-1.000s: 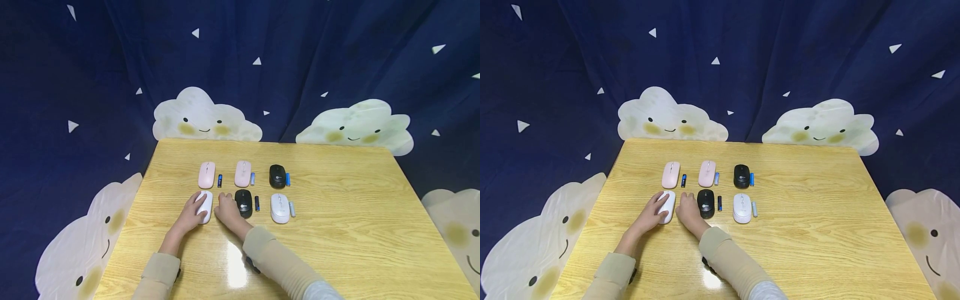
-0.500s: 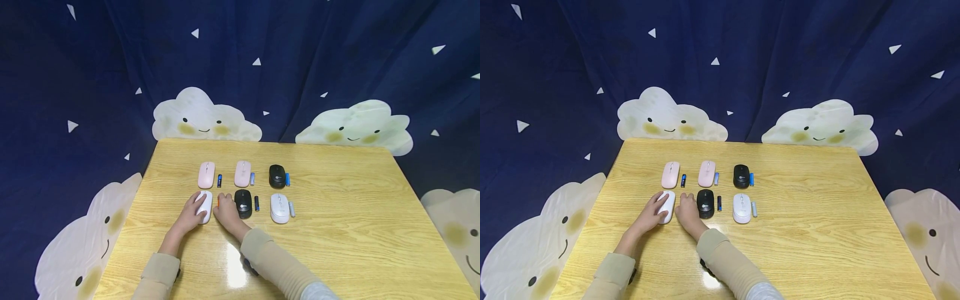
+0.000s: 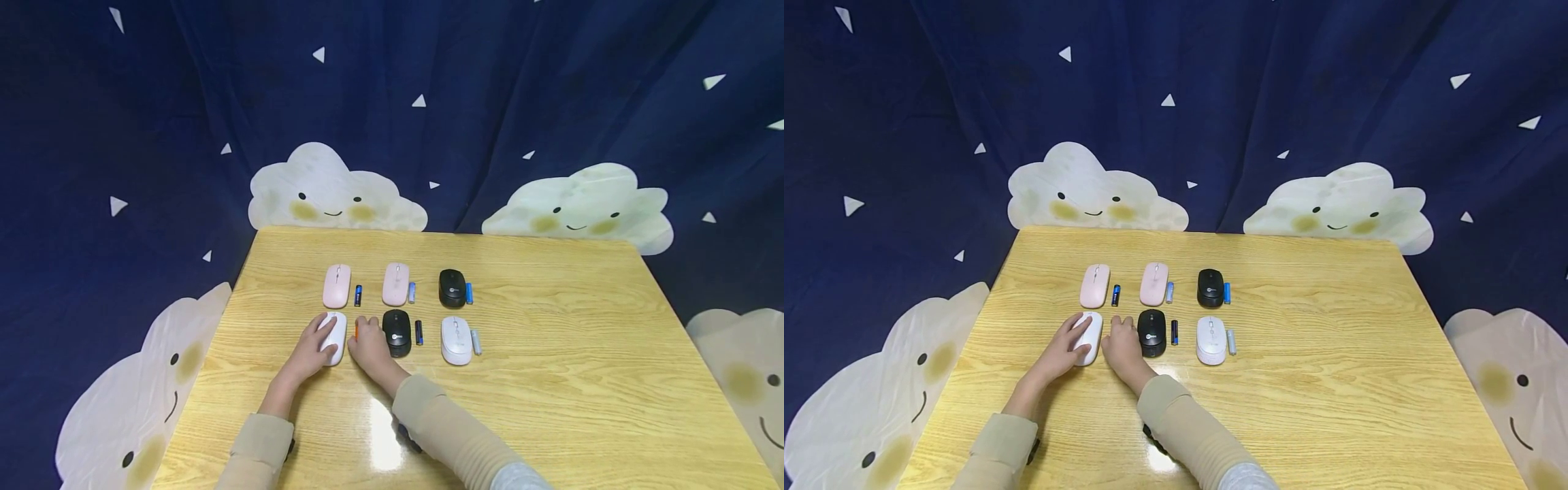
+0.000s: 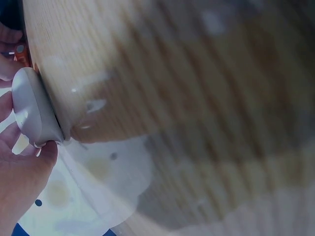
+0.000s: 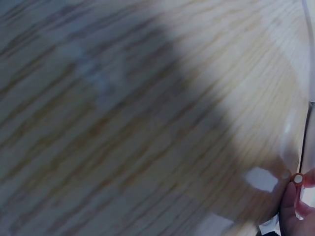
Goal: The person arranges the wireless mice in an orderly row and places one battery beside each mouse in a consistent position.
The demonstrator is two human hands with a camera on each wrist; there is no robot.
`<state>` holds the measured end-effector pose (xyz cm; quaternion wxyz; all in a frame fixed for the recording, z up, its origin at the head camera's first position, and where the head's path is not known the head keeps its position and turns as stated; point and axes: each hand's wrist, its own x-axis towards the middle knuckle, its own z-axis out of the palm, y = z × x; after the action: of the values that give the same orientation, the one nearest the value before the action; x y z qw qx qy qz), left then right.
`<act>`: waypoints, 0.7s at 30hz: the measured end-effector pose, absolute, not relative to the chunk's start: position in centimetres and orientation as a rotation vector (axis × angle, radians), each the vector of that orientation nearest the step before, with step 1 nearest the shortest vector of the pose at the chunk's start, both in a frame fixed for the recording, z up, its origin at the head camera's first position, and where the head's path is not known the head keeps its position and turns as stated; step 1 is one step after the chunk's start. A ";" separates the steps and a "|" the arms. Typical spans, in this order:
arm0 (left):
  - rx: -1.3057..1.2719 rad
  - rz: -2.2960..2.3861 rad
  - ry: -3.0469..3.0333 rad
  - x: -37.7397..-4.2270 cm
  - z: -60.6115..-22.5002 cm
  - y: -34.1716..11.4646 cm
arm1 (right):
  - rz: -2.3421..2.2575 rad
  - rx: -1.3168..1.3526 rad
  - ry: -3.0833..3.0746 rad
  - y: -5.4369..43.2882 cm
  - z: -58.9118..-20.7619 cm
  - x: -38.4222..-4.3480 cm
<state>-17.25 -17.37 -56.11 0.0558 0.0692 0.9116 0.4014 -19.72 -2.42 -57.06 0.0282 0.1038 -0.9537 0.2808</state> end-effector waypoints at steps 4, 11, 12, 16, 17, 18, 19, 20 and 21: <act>0.209 1.212 2.770 -17.2 -56.1 -17.4 | 0.877 0.315 -2.952 -2.4 -56.9 -19.6; 0.194 1.214 2.754 -17.4 -56.1 -17.4 | 0.880 0.412 -2.928 -1.3 -56.0 -19.2; 0.198 1.214 2.755 -17.4 -56.1 -17.4 | 0.881 0.437 -2.916 -1.0 -55.9 -19.1; 0.203 1.214 2.751 -17.4 -56.2 -17.4 | 0.926 0.536 -2.888 0.8 -55.2 -18.8; 0.204 1.218 2.752 -17.4 -56.2 -17.4 | 0.947 0.560 -2.880 1.4 -55.0 -18.8; 0.208 1.214 2.757 -17.4 -56.3 -17.4 | 0.959 0.581 -2.873 2.1 -54.8 -18.7; 0.213 1.215 2.761 -17.4 -56.3 -17.5 | 0.968 0.599 -2.865 2.8 -54.7 -18.7; 0.220 1.212 2.770 -17.4 -56.3 -17.5 | 0.978 0.613 -2.858 3.6 -54.6 -18.7; 0.226 1.208 2.782 -17.4 -56.4 -17.5 | 0.984 0.622 -2.851 4.4 -54.4 -18.8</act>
<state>-17.36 -17.50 -56.37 0.0502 0.0743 0.9135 0.3968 -18.78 4.41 -54.42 0.0311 0.2020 -0.9254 0.3193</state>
